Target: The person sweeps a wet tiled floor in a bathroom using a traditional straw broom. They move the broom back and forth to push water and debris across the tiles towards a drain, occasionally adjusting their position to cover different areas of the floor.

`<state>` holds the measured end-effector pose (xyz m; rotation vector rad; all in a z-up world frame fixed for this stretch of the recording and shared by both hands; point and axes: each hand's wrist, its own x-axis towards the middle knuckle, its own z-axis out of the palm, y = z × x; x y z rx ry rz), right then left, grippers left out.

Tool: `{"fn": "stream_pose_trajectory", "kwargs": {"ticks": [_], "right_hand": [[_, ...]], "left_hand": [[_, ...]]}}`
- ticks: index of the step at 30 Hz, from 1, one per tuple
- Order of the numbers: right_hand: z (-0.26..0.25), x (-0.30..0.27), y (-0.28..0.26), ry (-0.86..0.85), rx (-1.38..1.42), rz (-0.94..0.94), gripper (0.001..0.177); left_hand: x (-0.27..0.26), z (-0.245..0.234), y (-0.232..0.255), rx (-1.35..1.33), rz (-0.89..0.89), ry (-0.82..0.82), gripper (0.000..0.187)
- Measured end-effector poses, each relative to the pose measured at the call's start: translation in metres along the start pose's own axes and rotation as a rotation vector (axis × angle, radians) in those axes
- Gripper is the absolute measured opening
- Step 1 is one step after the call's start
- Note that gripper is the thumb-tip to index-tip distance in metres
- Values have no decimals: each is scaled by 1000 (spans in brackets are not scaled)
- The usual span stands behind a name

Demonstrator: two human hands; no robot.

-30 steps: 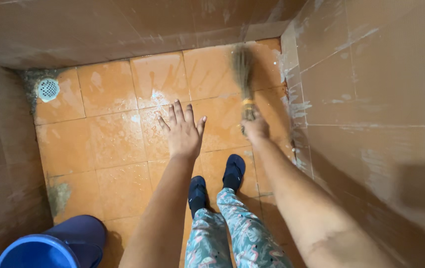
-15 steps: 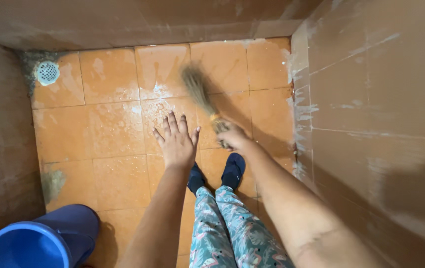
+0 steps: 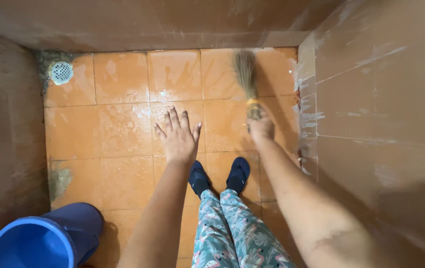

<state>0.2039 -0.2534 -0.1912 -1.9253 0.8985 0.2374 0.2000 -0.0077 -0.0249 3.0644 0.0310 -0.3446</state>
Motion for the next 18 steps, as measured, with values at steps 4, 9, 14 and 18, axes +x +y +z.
{"fn": "stream_pose_trajectory", "kwargs": {"ticks": [4,9,14,18], "right_hand": [[-17,30,20,128,183,200,50],[-24,32,30,2,247,378,33],[16,3,28,-371,238,301,36],[54,-62,-38,-680,271,290,57]], "left_hand": [[-9,5,-7,8,7,-22,68],[-14,11,-30,18,-13,-49,69],[-14,8,-46,8,-28,-66,69],[-11,1,-48,-9,-23,-44,69]]}}
